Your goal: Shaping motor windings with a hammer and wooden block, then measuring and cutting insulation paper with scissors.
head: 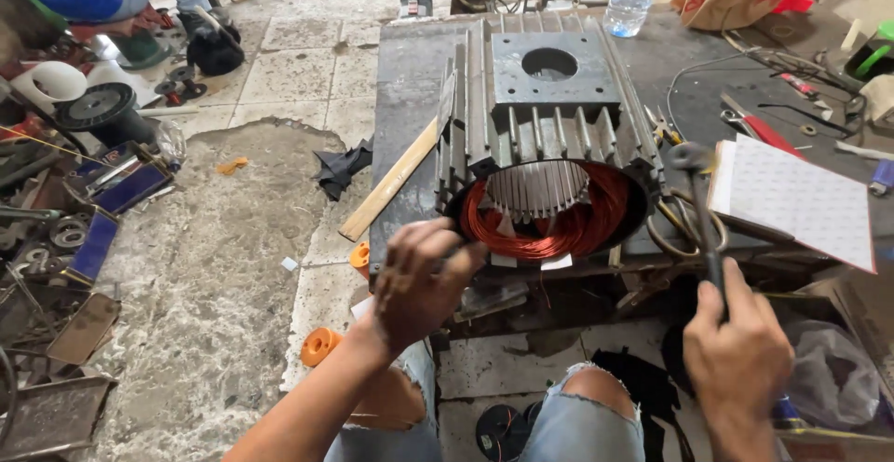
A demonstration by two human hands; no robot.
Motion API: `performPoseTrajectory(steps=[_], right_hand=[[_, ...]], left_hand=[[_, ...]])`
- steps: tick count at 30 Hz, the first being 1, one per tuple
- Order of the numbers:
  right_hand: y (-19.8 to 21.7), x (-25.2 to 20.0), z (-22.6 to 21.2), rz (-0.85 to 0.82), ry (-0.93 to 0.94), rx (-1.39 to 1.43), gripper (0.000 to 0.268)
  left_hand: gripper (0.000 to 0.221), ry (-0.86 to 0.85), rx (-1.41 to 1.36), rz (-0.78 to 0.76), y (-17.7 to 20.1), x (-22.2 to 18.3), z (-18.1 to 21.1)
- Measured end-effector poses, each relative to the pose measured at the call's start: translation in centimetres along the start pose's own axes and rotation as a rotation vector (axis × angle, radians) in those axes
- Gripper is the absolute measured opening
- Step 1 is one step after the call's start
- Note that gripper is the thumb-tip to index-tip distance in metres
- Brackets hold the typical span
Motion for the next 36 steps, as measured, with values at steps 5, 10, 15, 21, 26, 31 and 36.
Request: performPoseTrajectory(steps=[5, 10, 15, 21, 26, 31, 36], right_hand=[[-4.4, 4.3, -0.7, -0.456, -0.188, -0.146, 0.046], [-2.8, 2.5, -4.3, -0.137, 0.134, -0.061, 0.036], [-2.6, -2.1, -12.6, -0.417, -0.091, 0.394, 0.058], [-5.1, -3.6, -14.1, -0.508, -0.100, 0.571, 0.024], [-4.5, -3.6, -13.0, -0.453, -0.158, 0.582, 0.020], [1.1, 0.5, -11.2, -0.086, -0.067, 0.662, 0.045], [0.6, 7.3, -10.4, -0.080, -0.072, 0.845, 0.061]], left_hand=[[0.035, -0.408, 0.039, -0.434, -3.9, 1.1, 3.8], [0.033, -0.446, 0.059, -0.457, -4.8, 0.7, 3.9], [0.030, -0.363, -0.042, -0.491, -6.5, 0.5, 4.0], [0.025, -0.378, -0.042, -0.406, -6.2, 0.7, 3.9], [0.024, -0.408, 0.022, -0.369, -5.8, 0.8, 3.9], [0.037, -0.413, -0.023, -0.306, -3.9, 1.4, 3.2], [0.048, 0.126, -0.215, 0.088, -0.4, 5.8, -1.3]])
Point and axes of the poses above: each hand's wrist, its own x-axis towards the middle knuckle, its own y-axis out of the back of the hand, z = x × y, the point moved 10 cm from there along x, towards the middle knuckle
